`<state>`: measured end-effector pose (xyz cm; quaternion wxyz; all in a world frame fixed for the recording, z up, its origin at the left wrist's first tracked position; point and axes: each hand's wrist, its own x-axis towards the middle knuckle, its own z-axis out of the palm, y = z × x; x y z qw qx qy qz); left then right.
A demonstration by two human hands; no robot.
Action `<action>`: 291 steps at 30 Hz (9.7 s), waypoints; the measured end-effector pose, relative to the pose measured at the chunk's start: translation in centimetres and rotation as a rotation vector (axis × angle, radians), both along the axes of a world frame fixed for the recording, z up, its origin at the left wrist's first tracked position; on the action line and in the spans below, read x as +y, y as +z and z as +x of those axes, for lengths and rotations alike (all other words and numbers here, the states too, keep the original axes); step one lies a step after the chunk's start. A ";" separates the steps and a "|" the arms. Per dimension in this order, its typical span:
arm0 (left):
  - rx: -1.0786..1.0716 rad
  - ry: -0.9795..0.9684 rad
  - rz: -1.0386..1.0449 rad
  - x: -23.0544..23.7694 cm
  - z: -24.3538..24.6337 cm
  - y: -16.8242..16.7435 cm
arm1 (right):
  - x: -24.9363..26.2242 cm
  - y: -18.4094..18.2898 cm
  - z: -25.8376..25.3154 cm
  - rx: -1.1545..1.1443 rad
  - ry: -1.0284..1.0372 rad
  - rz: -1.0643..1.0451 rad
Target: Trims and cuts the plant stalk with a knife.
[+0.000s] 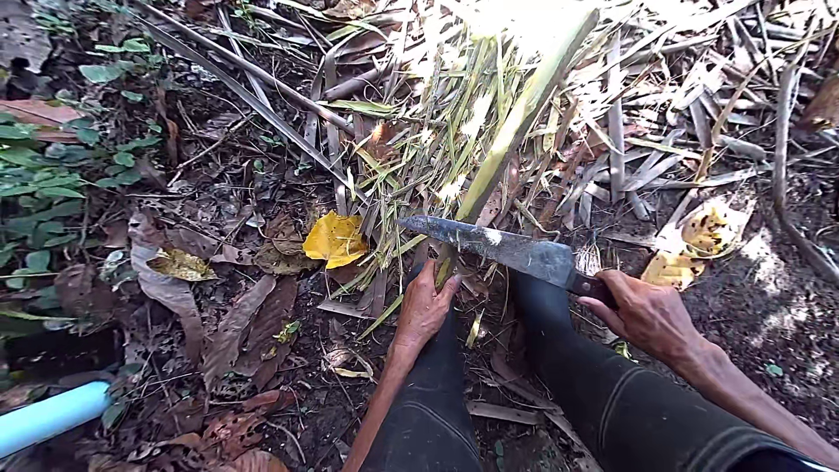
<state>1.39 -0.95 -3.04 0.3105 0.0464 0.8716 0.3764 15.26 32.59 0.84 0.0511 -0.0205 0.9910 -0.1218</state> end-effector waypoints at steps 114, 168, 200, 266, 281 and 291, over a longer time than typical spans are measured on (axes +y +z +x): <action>-0.044 0.084 0.077 -0.8 0.5 0.1 | 4.6 2.0 -6.9 0.087 -0.386 -0.055; -0.153 0.144 0.311 -0.1 -0.7 1.0 | 1.6 1.5 -9.5 0.143 0.034 0.029; -0.173 0.122 0.308 -0.6 -0.4 0.6 | 3.8 2.7 -11.5 0.176 -0.095 0.027; -0.624 -0.102 0.049 1.5 -1.0 -0.7 | 1.4 -3.4 -1.1 -0.298 -0.105 -0.002; -0.590 -0.113 0.009 1.6 -1.2 -0.6 | 3.9 -3.4 -2.0 -0.291 -0.146 0.033; -0.577 -0.135 -0.001 1.4 -1.0 -0.7 | 5.4 -4.4 -2.5 -0.290 -0.264 0.046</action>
